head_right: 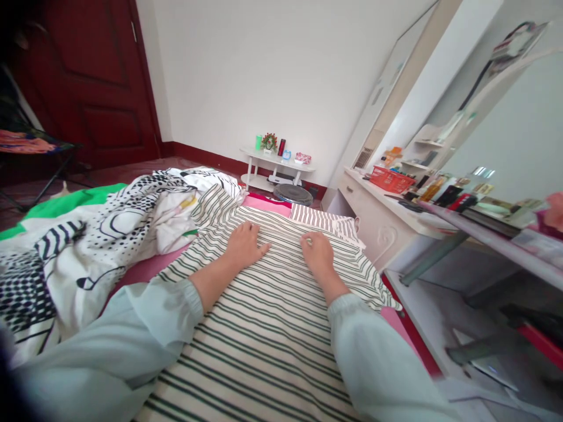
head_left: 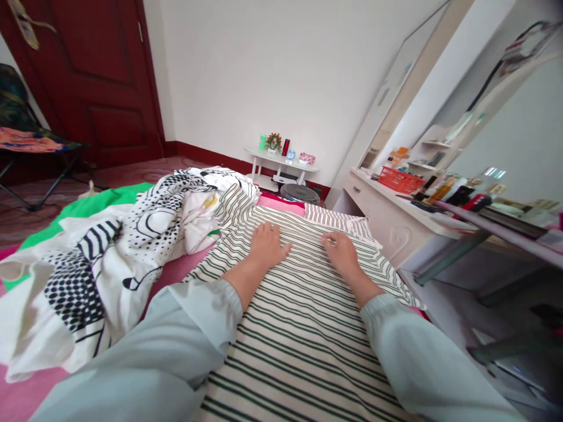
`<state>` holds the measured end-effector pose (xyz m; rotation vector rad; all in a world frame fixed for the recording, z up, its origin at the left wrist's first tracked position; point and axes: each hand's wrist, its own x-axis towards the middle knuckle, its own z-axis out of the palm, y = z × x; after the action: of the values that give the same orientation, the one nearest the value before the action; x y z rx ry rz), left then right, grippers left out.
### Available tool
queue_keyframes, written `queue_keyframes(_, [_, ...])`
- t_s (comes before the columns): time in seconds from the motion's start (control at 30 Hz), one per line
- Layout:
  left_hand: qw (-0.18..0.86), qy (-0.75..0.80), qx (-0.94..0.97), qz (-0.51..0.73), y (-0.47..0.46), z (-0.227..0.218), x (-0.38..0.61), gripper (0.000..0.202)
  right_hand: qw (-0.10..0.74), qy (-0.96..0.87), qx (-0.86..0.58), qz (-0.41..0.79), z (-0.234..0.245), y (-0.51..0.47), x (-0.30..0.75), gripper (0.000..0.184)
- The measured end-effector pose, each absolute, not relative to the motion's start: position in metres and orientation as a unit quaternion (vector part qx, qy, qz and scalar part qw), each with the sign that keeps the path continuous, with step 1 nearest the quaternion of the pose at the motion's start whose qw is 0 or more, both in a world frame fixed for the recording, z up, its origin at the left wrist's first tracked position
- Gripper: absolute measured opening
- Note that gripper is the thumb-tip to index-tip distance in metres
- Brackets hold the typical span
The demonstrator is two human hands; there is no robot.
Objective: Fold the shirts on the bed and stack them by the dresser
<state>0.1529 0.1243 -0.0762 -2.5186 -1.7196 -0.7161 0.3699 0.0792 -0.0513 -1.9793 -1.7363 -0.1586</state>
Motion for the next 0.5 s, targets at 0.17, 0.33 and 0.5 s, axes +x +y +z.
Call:
queue_keyframes(0.17, [-0.019,-0.544,-0.818,-0.183,0.131,-0.081,0.154,0.072,0.092,-0.628,-0.772,-0.032,-0.051,0.122,0.388,0.034])
queue_keyframes(0.33, [-0.045,-0.546,-0.819,-0.169,0.134,-0.083,0.155,0.078,0.166,-0.661,-0.725,-0.098,-0.044,0.158,0.340,0.034])
queue_keyframes(0.5, [-0.042,-0.549,-0.813,-0.189,0.133,-0.083,0.155,0.087,0.276,-0.656,-0.702,0.039,-0.054,0.197,0.296,0.067])
